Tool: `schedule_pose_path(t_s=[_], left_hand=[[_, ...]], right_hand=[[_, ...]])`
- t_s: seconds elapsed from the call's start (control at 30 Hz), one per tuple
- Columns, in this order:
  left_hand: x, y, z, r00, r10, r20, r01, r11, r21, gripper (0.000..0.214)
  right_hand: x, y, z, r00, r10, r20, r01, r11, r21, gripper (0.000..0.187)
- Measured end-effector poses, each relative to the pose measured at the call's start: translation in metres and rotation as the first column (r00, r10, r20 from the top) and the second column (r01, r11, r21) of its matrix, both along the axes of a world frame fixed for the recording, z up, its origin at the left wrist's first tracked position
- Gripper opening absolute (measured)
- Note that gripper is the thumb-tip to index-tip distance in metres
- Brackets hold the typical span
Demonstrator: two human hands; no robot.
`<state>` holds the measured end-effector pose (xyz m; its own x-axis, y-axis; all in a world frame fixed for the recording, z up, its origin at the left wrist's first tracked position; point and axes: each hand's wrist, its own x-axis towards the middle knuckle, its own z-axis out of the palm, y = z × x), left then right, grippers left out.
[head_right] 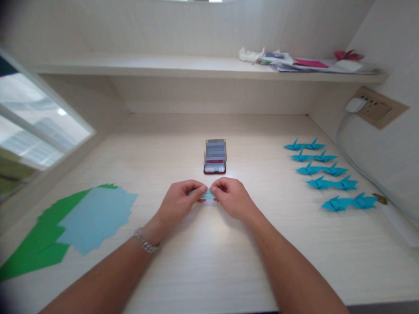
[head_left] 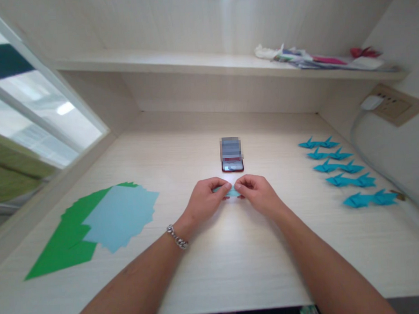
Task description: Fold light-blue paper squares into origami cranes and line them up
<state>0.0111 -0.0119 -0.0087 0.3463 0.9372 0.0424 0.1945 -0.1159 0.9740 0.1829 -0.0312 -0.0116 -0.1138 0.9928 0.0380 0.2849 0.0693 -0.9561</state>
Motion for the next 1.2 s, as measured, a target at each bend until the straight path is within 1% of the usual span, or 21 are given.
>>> schedule_pose_path(t_s=[0.1,0.17,0.33,0.47,0.63,0.7,0.77,0.8,0.87,0.93,0.97,1.1,1.2], left_hand=[[0.000,0.000,0.002,0.999,0.035,0.017,-0.035,0.999,-0.022,0.025],[0.000,0.000,0.002,0.998,0.044,0.035,-0.043,0.998,-0.034,0.026],[0.000,0.002,0.002,0.997,0.013,0.075,-0.008,0.997,-0.076,0.027],[0.001,0.002,0.004,0.994,-0.005,0.110,0.019,0.993,-0.119,0.023],[0.004,0.001,0.003,0.982,-0.006,0.187,0.043,0.979,-0.199,0.021],[0.004,0.001,0.001,0.979,0.031,0.202,0.011,0.979,-0.201,0.022],[0.003,0.003,-0.001,0.973,0.078,0.217,-0.036,0.981,-0.190,0.024],[0.002,0.003,-0.002,0.970,0.097,0.223,-0.056,0.982,-0.183,0.026],[0.001,0.004,-0.004,0.966,0.118,0.230,-0.081,0.983,-0.167,0.029],[0.001,0.003,-0.004,0.966,0.110,0.232,-0.076,0.985,-0.153,0.030],[0.002,0.002,-0.004,0.967,0.099,0.235,-0.065,0.987,-0.147,0.030],[0.003,-0.002,-0.004,0.972,0.057,0.228,-0.031,0.993,-0.116,0.029],[0.004,-0.002,-0.004,0.980,0.039,0.195,-0.025,0.997,-0.072,0.025]], right_hand=[[-0.001,0.000,0.000,0.999,-0.018,-0.045,0.017,1.000,-0.017,0.019],[-0.001,0.000,0.002,0.999,-0.032,-0.041,0.032,0.999,-0.010,0.019],[0.001,0.000,0.005,0.996,-0.091,-0.017,0.091,0.996,0.015,0.017],[0.001,0.002,0.003,0.981,-0.163,-0.107,0.167,0.986,0.025,0.019],[-0.002,0.004,0.004,0.920,-0.271,-0.283,0.273,0.961,-0.033,0.033],[-0.004,0.004,0.004,0.872,-0.336,-0.356,0.333,0.940,-0.073,0.038],[-0.006,0.004,0.004,0.839,-0.386,-0.384,0.377,0.921,-0.101,0.037],[-0.008,0.004,0.003,0.843,-0.383,-0.377,0.373,0.922,-0.104,0.035],[-0.010,0.002,0.002,0.883,-0.323,-0.340,0.311,0.946,-0.090,0.032],[-0.013,0.001,0.002,0.921,-0.249,-0.299,0.239,0.968,-0.070,0.030],[-0.014,0.000,0.002,0.930,-0.232,-0.284,0.223,0.973,-0.061,0.029],[-0.015,-0.002,0.005,0.938,-0.233,-0.256,0.229,0.972,-0.046,0.026],[-0.015,-0.002,0.006,0.947,-0.212,-0.243,0.212,0.977,-0.027,0.023]])
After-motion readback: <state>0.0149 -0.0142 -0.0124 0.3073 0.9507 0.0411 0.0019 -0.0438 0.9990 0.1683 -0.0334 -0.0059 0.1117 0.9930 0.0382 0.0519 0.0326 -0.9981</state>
